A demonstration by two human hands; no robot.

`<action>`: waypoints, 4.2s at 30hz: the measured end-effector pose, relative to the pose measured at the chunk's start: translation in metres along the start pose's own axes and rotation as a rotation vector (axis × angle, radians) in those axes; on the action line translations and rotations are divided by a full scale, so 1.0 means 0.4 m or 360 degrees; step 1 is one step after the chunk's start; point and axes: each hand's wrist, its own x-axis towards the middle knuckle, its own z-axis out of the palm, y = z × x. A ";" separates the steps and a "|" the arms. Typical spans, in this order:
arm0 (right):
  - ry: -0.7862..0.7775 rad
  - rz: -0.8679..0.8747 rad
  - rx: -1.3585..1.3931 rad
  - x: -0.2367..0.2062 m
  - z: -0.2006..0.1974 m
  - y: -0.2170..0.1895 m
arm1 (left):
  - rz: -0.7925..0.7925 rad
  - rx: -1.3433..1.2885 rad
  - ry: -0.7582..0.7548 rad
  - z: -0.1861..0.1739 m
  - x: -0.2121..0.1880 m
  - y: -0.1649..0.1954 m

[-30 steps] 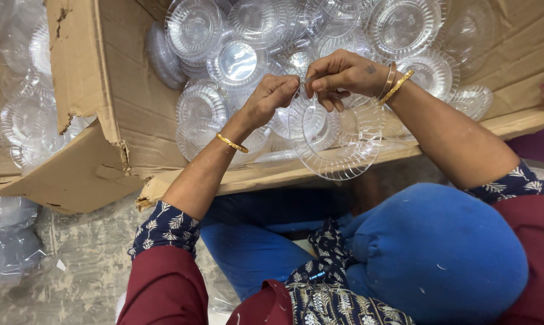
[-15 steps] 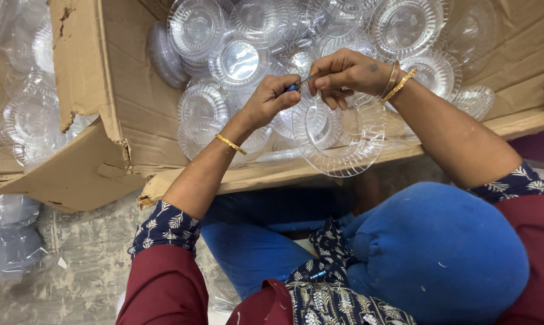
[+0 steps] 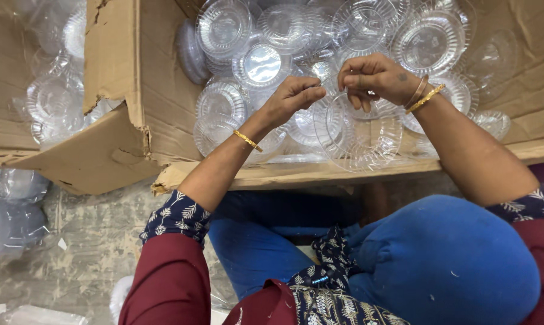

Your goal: The person sits on the floor and uses a utility knife to trim the edges of clear plastic plates. They pick up plates from a cardboard box, cut around the rim, and place the trimmed plates back into the box.

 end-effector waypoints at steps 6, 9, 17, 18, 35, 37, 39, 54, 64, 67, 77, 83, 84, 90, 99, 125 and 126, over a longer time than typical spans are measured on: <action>-0.0110 0.0018 -0.0040 0.005 0.005 0.009 | 0.0038 0.0205 -0.0054 -0.005 0.004 0.009; -0.0109 0.0000 0.0018 0.005 0.004 0.015 | 0.0037 0.0210 -0.0082 0.003 0.006 0.005; -0.0093 -0.0029 -0.0036 0.000 -0.009 0.021 | 0.0014 0.0464 -0.0080 0.007 0.002 -0.003; -0.0062 -0.0032 -0.0066 -0.001 -0.012 0.019 | -0.0023 0.0435 -0.0058 0.005 -0.001 -0.001; -0.0094 -0.0023 -0.0032 0.000 -0.005 0.008 | 0.0051 0.0570 -0.0068 0.000 0.005 0.027; -0.0104 -0.0046 -0.0033 0.001 -0.006 0.011 | 0.0054 0.0562 -0.0091 -0.004 0.000 0.015; -0.0097 -0.0059 -0.0033 -0.001 -0.010 0.012 | 0.0129 0.0674 -0.0085 -0.004 0.002 0.005; 0.0081 -0.0157 -0.0105 -0.009 -0.016 -0.006 | 0.0169 0.0669 0.0097 -0.002 0.000 0.077; 0.0055 -0.0155 -0.0061 -0.009 -0.014 -0.002 | 0.0246 0.0772 -0.0052 -0.003 -0.005 0.028; 0.0133 -0.0149 -0.0032 -0.014 -0.021 -0.003 | 0.0178 0.0905 0.0011 -0.002 -0.005 0.015; 0.0171 -0.0174 -0.0082 -0.018 -0.023 -0.013 | 0.0314 0.0857 0.0161 -0.001 0.001 0.077; 0.0165 -0.0148 -0.0105 -0.018 -0.019 -0.018 | 0.0233 0.0848 0.0150 -0.001 -0.003 0.093; 0.0169 -0.0148 -0.0113 -0.018 -0.019 -0.019 | 0.0215 0.0841 0.0139 0.001 -0.001 0.090; 0.0154 -0.0146 -0.0114 -0.017 -0.017 -0.018 | 0.0235 0.0875 0.0103 0.005 -0.001 0.071; 0.0128 -0.0154 -0.0133 -0.016 -0.020 -0.012 | 0.0319 0.0980 0.0095 0.006 -0.005 0.063; 0.0182 -0.0165 -0.0135 -0.023 -0.017 -0.025 | 0.0402 0.1009 0.0166 0.007 -0.007 0.072; 0.0178 -0.0162 -0.0137 -0.022 -0.017 -0.025 | 0.0372 0.0974 0.0160 0.009 -0.009 0.077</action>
